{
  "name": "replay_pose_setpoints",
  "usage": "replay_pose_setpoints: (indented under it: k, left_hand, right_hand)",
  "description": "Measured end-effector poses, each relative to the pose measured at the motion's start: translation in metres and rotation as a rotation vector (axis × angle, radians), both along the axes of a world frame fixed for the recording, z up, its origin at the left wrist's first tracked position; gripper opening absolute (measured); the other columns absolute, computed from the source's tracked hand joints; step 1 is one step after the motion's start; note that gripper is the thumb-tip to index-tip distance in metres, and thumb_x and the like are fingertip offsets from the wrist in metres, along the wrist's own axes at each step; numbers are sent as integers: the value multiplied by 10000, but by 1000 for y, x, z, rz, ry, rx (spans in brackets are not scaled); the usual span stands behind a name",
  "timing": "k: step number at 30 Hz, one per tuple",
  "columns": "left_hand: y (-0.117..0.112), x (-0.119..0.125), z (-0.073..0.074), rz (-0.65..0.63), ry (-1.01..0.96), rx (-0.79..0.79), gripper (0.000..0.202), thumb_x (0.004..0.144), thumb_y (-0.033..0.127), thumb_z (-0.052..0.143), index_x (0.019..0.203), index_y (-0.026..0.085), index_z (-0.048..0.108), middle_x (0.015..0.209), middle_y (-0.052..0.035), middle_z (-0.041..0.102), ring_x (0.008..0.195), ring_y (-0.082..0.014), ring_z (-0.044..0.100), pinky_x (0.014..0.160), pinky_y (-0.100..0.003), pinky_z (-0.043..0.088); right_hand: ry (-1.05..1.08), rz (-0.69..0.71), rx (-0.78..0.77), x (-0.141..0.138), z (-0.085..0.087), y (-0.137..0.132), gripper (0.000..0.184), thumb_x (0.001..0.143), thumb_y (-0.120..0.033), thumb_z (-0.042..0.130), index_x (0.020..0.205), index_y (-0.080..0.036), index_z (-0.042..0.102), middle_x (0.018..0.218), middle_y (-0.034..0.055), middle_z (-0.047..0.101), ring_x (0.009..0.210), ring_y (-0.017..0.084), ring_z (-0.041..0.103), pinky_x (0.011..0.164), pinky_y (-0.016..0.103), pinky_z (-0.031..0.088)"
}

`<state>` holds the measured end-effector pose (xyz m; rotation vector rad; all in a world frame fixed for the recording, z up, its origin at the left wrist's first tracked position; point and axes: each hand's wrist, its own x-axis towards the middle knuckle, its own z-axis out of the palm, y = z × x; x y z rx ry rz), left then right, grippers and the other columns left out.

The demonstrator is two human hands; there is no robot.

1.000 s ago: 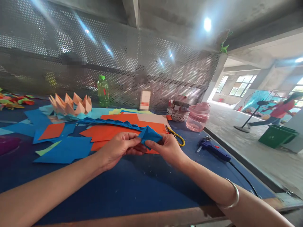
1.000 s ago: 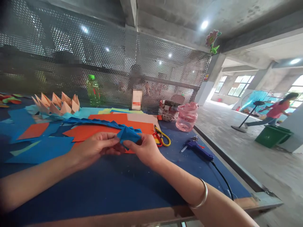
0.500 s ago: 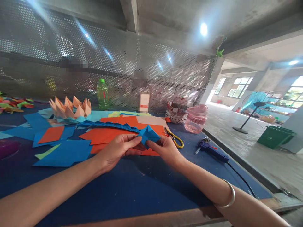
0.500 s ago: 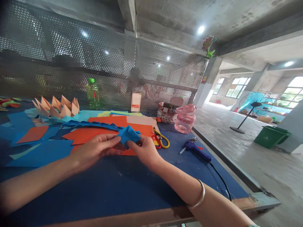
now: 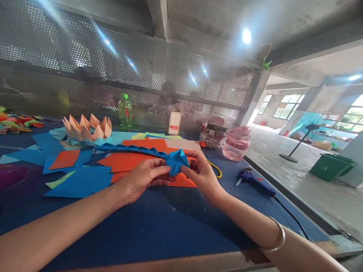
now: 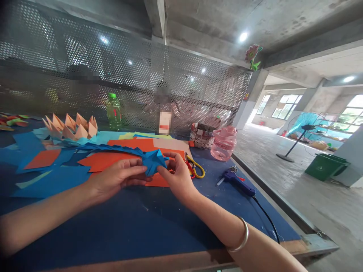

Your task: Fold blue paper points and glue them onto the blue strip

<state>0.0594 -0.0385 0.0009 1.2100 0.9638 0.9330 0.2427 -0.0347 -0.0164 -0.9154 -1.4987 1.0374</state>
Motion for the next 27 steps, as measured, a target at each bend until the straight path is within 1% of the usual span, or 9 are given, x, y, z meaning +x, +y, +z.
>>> replay_pose_setpoints:
  k: [2, 5, 7, 9, 13, 15, 18, 23, 27]
  left_hand:
    - [-2, 0, 1, -19, 0, -25, 246, 703, 353, 730, 851, 164, 678, 846, -56, 736, 806, -181, 684, 771, -291, 524]
    - [-4, 0, 0, -117, 33, -40, 293, 694, 354, 739, 919, 175, 683, 876, -65, 738, 834, -181, 680, 767, -279, 517]
    - [-4, 0, -2, -136, 48, -30, 260, 680, 349, 749, 866, 176, 696, 834, -53, 737, 782, -168, 678, 738, -266, 515]
    - [-2, -1, -4, -102, 45, -24, 219, 677, 356, 748, 786, 172, 701, 763, -36, 728, 708, -150, 668, 704, -256, 514]
    - [1, -3, -4, -18, 43, -44, 211, 664, 355, 753, 704, 159, 689, 668, -25, 703, 634, -131, 643, 657, -240, 508]
    - [1, -2, -4, 1, 49, -54, 209, 652, 344, 759, 685, 152, 685, 651, -25, 699, 611, -125, 635, 641, -235, 504]
    - [1, -2, -3, 4, 54, -43, 202, 655, 341, 751, 685, 151, 689, 653, -30, 702, 609, -128, 634, 642, -238, 500]
    - [-1, -2, -5, 2, 83, 15, 208, 664, 358, 739, 719, 162, 700, 673, -30, 698, 628, -141, 635, 657, -255, 498]
    - [-1, 0, -4, 3, 101, 36, 208, 664, 364, 735, 733, 170, 707, 684, -25, 694, 641, -143, 629, 659, -257, 495]
  right_hand:
    - [22, -2, -4, 0, 0, -1, 393, 739, -279, 658, 1072, -189, 471, 734, -25, 594, 678, 117, 534, 636, 251, 398]
    - [51, 1, -12, -2, 1, -3, 370, 735, -275, 651, 1039, -194, 457, 718, -34, 592, 667, 114, 539, 626, 249, 395]
    - [29, 5, -18, -2, 2, -4, 352, 739, -277, 642, 1026, -193, 458, 722, -30, 592, 667, 117, 540, 624, 253, 402]
    - [-10, -7, 4, -2, 1, -4, 347, 747, -282, 632, 1033, -195, 457, 752, -19, 586, 688, 122, 540, 629, 257, 418]
    - [-126, -158, 228, 0, 0, -4, 392, 750, -251, 633, 1094, -225, 447, 929, 19, 544, 810, 138, 539, 653, 255, 449]
    - [-246, -234, 389, 1, 1, -5, 312, 781, -221, 606, 1074, -234, 501, 953, 29, 522, 857, 149, 526, 687, 266, 453]
    - [-424, -252, 563, 3, 4, -9, 161, 843, -196, 540, 983, -229, 614, 902, 38, 514, 852, 160, 516, 753, 297, 447]
    - [-558, -229, 583, 3, 3, -10, 226, 861, -223, 537, 1058, -238, 646, 883, 50, 530, 829, 174, 526, 762, 314, 456]
    - [-609, -199, 574, 3, 0, -8, 218, 839, -211, 565, 1035, -242, 653, 883, 47, 549, 839, 179, 540, 757, 312, 456]
